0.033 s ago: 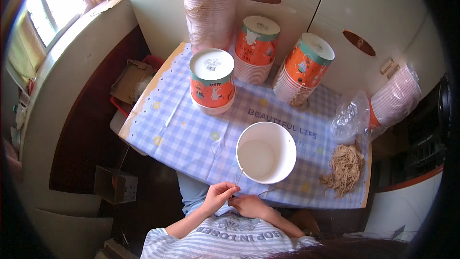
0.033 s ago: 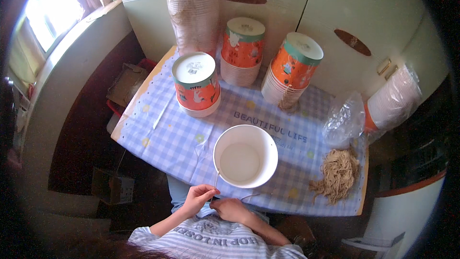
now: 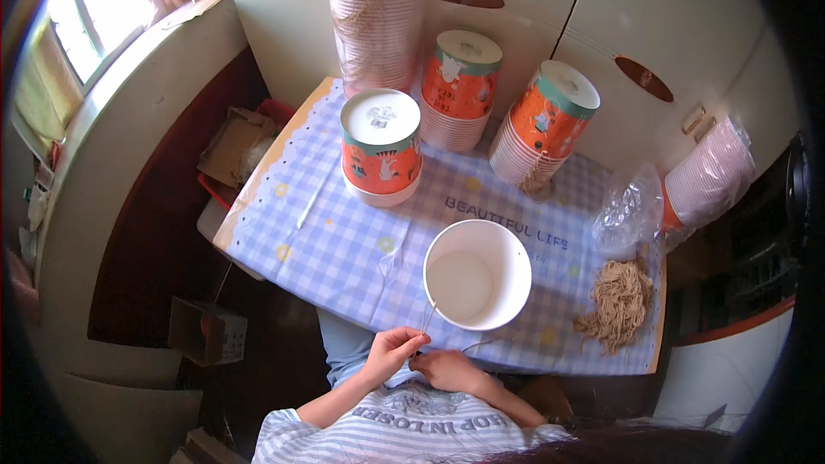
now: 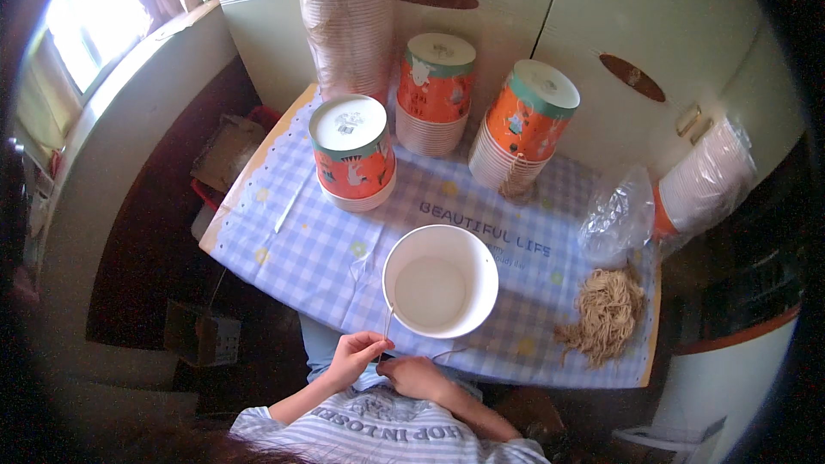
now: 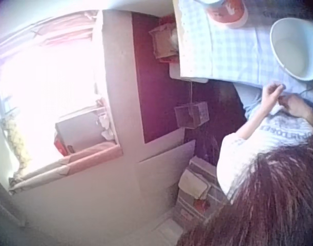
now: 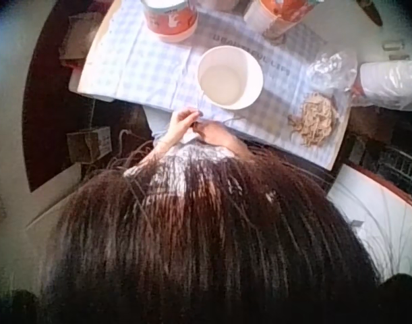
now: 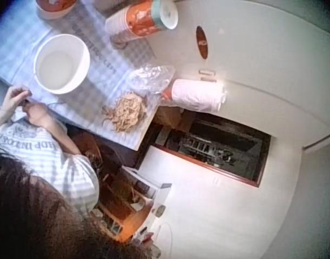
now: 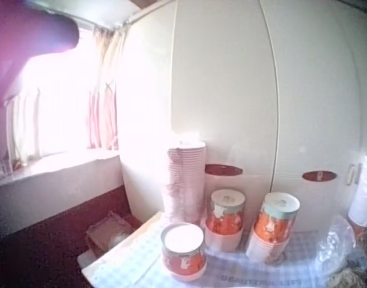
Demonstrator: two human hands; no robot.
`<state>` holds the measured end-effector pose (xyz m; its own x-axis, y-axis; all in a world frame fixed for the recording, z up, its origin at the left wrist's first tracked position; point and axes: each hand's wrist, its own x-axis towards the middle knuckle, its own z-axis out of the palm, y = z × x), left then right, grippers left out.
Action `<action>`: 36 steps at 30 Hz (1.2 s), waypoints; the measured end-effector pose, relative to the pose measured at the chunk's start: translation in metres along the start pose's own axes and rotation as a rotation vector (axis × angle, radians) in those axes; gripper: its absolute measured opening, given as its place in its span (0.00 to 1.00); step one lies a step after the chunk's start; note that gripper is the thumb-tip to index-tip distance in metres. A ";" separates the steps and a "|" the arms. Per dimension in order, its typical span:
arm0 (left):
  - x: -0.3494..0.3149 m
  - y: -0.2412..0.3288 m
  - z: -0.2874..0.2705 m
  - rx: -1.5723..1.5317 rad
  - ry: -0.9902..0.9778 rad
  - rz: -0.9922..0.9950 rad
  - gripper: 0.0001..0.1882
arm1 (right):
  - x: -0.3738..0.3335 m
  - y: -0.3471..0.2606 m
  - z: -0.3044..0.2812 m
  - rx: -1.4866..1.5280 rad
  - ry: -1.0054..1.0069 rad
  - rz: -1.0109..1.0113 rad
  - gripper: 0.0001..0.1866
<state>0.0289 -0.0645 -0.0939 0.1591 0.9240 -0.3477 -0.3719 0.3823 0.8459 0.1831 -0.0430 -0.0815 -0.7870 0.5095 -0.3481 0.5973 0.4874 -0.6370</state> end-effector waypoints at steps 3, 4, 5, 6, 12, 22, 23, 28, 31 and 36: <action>0.001 0.001 0.001 0.046 0.022 0.073 0.06 | -0.001 -0.001 -0.004 -0.063 -0.032 -0.001 0.09; 0.002 0.000 0.000 0.075 0.030 0.110 0.07 | -0.002 0.000 -0.003 -0.063 -0.005 -0.017 0.10; 0.003 -0.001 0.000 0.103 0.037 0.147 0.07 | -0.002 0.000 -0.003 -0.065 -0.002 -0.017 0.10; 0.006 -0.002 -0.001 0.104 0.035 0.150 0.07 | -0.002 0.001 -0.003 -0.077 0.028 -0.012 0.09; 0.009 -0.001 0.000 0.116 0.025 0.138 0.07 | -0.001 0.001 -0.002 -0.159 -0.013 -0.026 0.08; 0.021 0.016 -0.005 -0.025 -0.012 0.158 0.09 | -0.002 -0.009 -0.001 -0.155 -0.176 -0.027 0.09; 0.023 0.019 -0.003 -0.046 -0.020 0.164 0.09 | 0.000 -0.005 0.002 -0.158 -0.174 -0.027 0.09; 0.029 0.029 0.002 -0.053 -0.044 0.173 0.09 | -0.005 0.014 0.015 -0.150 -0.210 0.097 0.13; 0.035 0.035 0.005 -0.062 -0.055 0.201 0.10 | -0.009 0.029 0.028 -0.192 -0.227 0.077 0.16; 0.039 0.040 0.007 -0.023 -0.063 0.211 0.10 | -0.014 0.035 0.027 -0.232 -0.250 0.092 0.14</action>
<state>0.0272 -0.0129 -0.0709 0.1323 0.9816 -0.1378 -0.4234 0.1817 0.8875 0.2110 -0.0517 -0.1174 -0.7247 0.3829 -0.5728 0.6640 0.6103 -0.4320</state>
